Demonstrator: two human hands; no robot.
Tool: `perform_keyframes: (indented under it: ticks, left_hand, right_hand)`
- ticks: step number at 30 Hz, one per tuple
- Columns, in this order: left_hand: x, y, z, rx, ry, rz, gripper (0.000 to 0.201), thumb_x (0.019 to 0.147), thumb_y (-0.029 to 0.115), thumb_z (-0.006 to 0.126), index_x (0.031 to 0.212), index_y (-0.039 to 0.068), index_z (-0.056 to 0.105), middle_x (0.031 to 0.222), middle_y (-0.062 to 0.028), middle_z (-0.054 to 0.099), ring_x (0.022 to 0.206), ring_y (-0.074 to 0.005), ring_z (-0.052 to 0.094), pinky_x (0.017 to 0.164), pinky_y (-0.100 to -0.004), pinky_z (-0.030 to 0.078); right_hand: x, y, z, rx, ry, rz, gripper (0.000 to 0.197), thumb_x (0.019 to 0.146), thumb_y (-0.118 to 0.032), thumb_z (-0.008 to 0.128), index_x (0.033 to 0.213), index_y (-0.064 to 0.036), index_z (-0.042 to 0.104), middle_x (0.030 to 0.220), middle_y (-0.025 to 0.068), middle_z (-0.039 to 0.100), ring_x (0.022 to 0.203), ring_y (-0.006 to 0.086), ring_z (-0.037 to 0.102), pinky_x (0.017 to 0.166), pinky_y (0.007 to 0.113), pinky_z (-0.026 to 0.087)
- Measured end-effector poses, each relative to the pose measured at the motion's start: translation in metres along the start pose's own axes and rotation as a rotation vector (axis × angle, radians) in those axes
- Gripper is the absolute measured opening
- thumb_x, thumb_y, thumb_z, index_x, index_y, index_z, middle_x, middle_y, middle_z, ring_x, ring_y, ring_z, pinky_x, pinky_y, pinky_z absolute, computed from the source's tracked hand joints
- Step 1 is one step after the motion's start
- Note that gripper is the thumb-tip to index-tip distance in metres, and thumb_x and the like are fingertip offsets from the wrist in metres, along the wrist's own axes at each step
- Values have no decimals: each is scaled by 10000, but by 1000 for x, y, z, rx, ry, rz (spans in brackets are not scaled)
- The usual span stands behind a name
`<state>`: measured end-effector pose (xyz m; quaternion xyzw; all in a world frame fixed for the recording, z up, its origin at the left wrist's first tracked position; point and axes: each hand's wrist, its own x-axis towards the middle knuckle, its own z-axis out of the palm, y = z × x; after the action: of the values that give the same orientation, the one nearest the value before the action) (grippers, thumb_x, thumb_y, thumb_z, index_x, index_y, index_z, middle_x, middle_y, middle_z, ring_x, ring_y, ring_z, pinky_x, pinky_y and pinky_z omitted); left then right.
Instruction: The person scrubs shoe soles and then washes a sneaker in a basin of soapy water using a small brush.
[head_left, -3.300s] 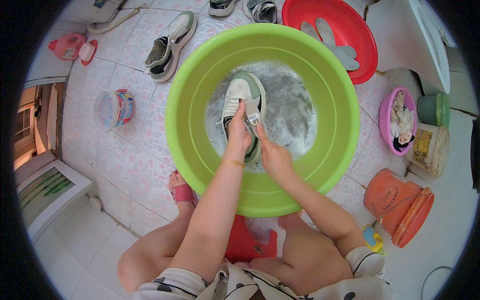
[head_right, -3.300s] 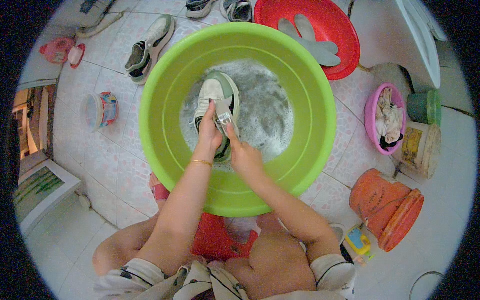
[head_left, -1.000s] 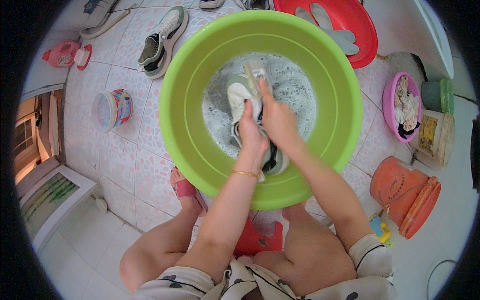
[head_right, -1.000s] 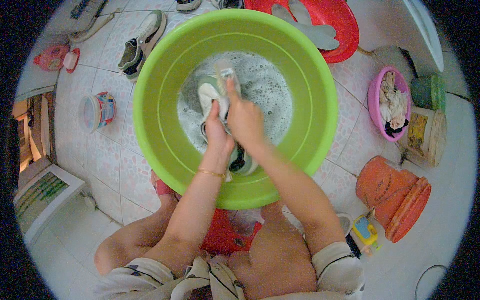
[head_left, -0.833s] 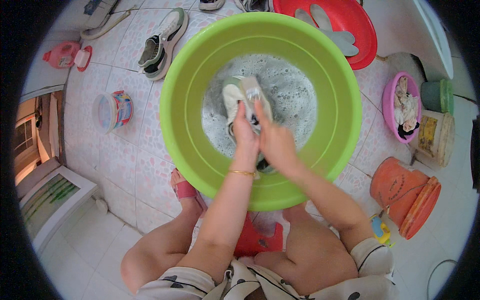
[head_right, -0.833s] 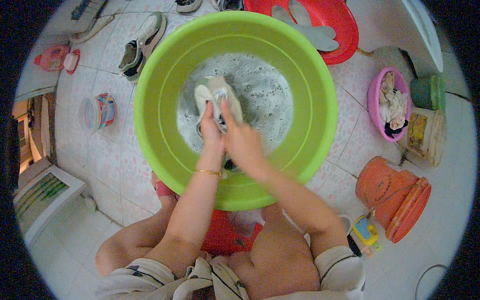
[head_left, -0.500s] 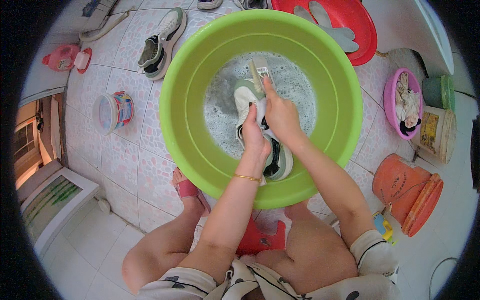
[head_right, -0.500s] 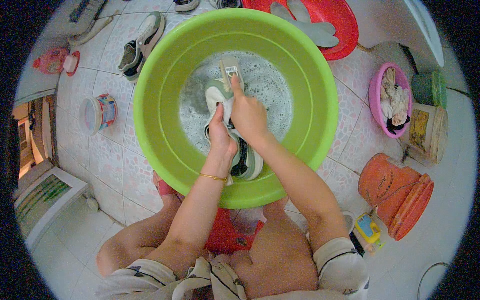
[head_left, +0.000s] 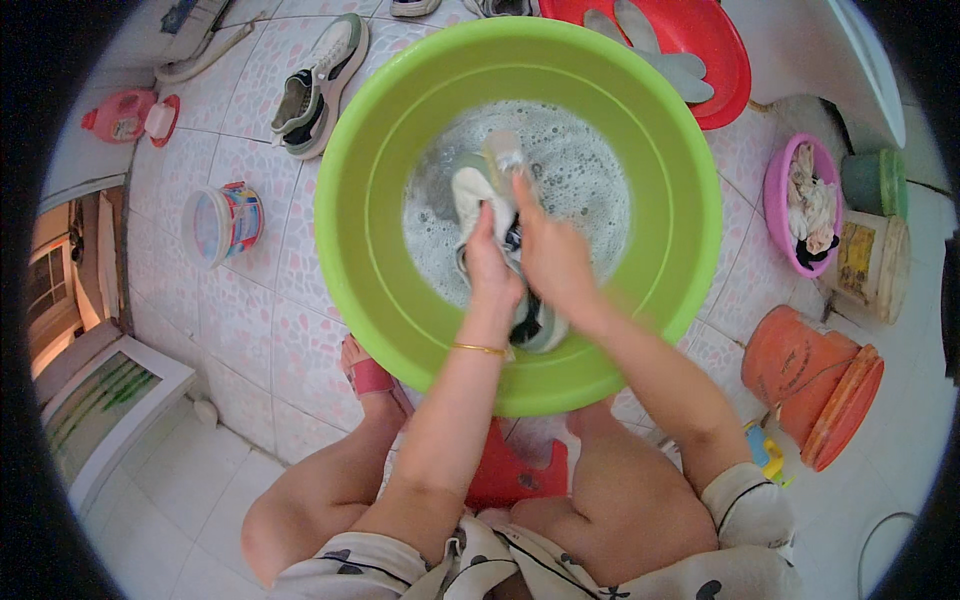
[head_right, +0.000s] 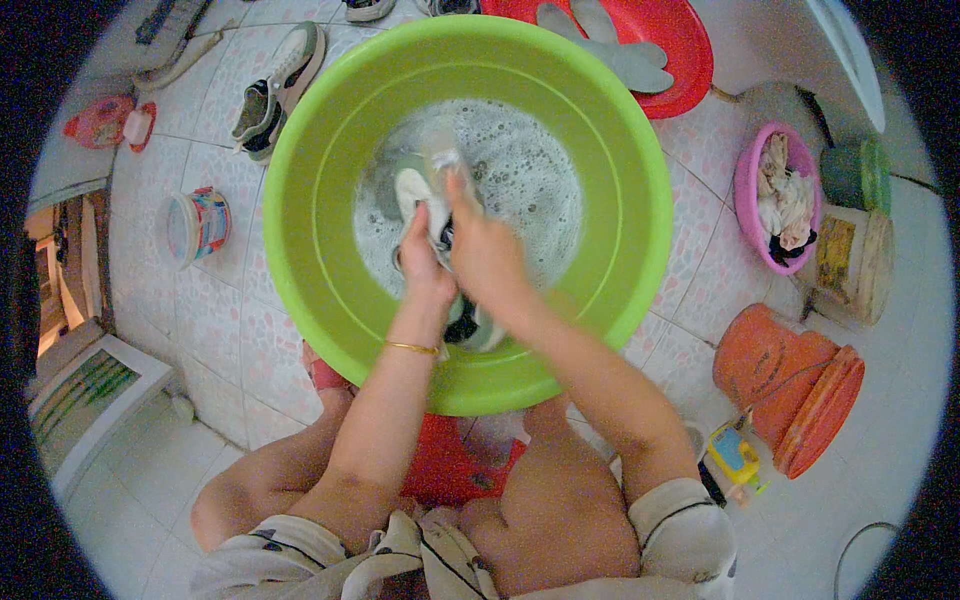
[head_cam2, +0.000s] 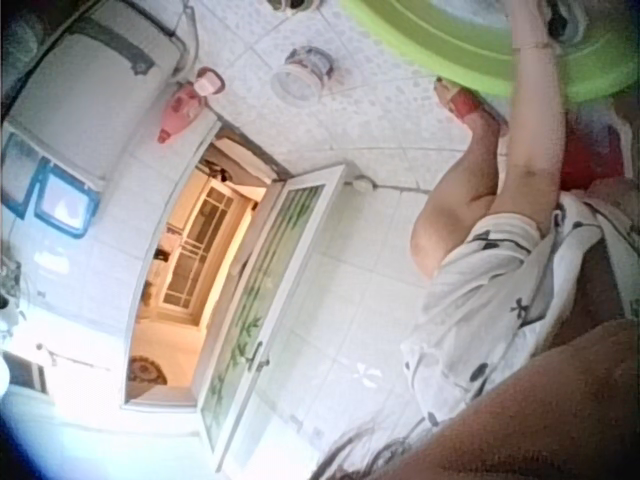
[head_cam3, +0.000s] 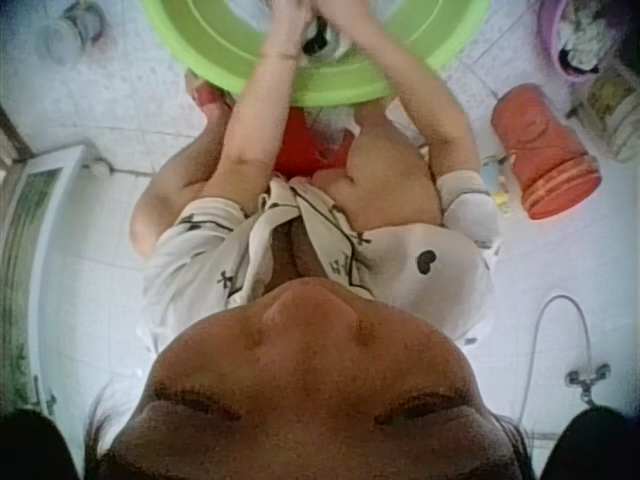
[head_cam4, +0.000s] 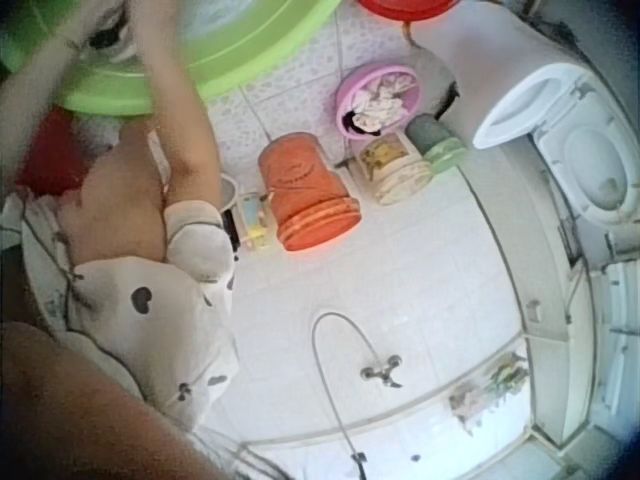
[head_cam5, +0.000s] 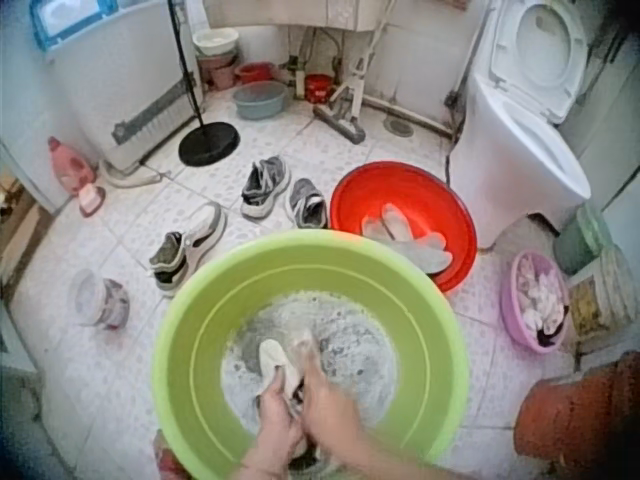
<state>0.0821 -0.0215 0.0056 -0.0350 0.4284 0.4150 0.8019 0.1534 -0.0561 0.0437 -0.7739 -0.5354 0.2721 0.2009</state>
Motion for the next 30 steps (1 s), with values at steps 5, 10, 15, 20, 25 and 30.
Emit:
perform_keyframes:
  ticks: [5,10,15,20,25,30]
  left_hand:
    - [5,26,-9,72,-19,8,388,909,350,380,1122,49,501,986,-84,579,886,-224,553,794,-365,452]
    - [-16,-5,19,35,-23,-32,349,913,280,400,1160,47,483,1129,-78,552,1018,-210,524,896,-346,395]
    - [2,5,-4,33,-15,6,391,905,324,385,1152,39,485,1077,-108,572,980,-245,545,868,-380,428]
    - [4,17,-8,95,63,-7,414,905,351,370,1139,34,495,1027,-103,586,942,-252,552,840,-389,438]
    - [-5,-10,9,94,-21,40,383,899,322,410,1148,42,492,1050,-90,583,974,-252,538,862,-386,417]
    - [2,18,-2,30,12,-46,345,906,321,404,1106,59,508,1002,-82,589,880,-216,566,775,-352,462]
  right_hand:
    - [-53,-17,2,40,-119,-52,585,781,-44,450,1341,-87,285,580,214,553,528,367,567,525,459,463]
    - [26,19,-4,-74,28,35,622,772,-83,476,1354,-133,263,595,209,566,504,368,562,491,481,454]
    - [-17,7,0,12,-57,17,590,780,-23,451,1342,-109,292,666,229,572,549,367,565,518,461,441]
    - [-50,-7,3,25,-109,13,626,784,-15,457,1362,-154,262,626,229,560,544,376,561,507,467,432]
    - [19,16,-4,7,56,26,635,781,-69,466,1365,-183,243,602,225,557,513,388,561,484,491,443]
    - [-38,-11,-4,38,-68,14,574,803,-53,454,1346,-146,293,592,208,550,518,375,550,516,458,436]
